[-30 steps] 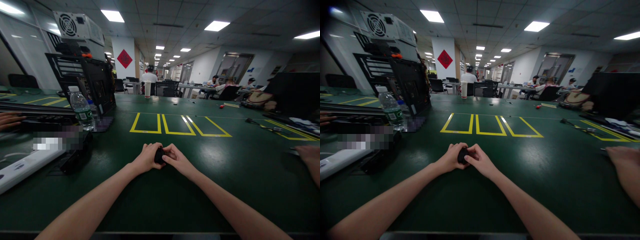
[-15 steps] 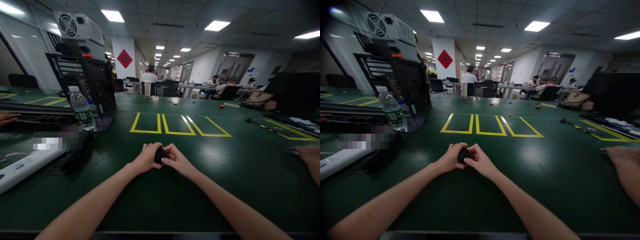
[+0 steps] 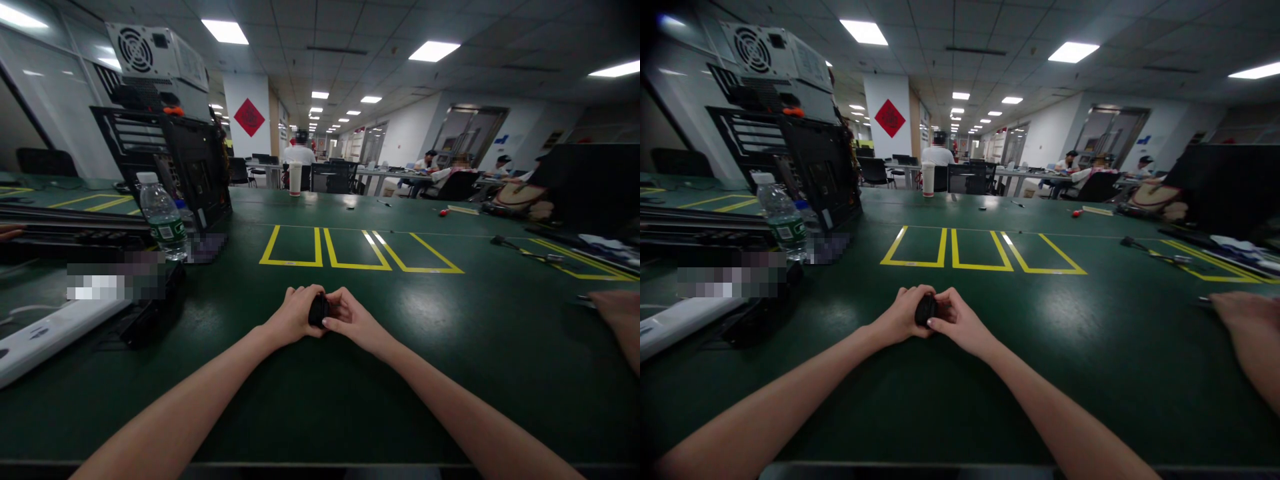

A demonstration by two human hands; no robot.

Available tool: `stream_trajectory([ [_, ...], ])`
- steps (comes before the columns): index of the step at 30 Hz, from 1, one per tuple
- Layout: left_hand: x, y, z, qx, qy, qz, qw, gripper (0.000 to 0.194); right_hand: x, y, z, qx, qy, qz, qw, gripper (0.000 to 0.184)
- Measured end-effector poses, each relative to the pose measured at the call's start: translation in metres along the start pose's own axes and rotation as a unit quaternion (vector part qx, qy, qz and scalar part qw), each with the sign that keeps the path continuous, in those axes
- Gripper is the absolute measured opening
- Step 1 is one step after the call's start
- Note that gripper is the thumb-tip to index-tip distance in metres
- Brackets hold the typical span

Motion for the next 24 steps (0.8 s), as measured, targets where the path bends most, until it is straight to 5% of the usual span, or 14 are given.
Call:
stream_trajectory([
  [10, -0.001, -0.002, 0.002, -0.006, 0.0, -0.009, 1.0, 0.055, -0.004, 0.005, -0.005, 0.024, -0.007, -0.05, 0.998, 0.024],
  [18, 0.0, -0.002, 0.003, 0.005, 0.004, -0.003, 1.0, 0.055, 0.003, -0.003, 0.006, 0.003, -0.003, 0.007, 1.0, 0.027],
  [24, 0.0, 0.0, 0.0, 0.002, 0.005, 0.002, 1.0, 0.053, 0.002, 0.0, 0.004, 0.024, -0.007, -0.024, 0.999, 0.02],
])
Point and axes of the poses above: each hand's wrist, its own x-axis away from the middle knuckle, its own y-axis out of the back of the hand, z = x × y, the point moved 7 cm from there along -x, towards the middle knuckle, and after that the axes turned 1 degree about -x, right-handed, at the moved point
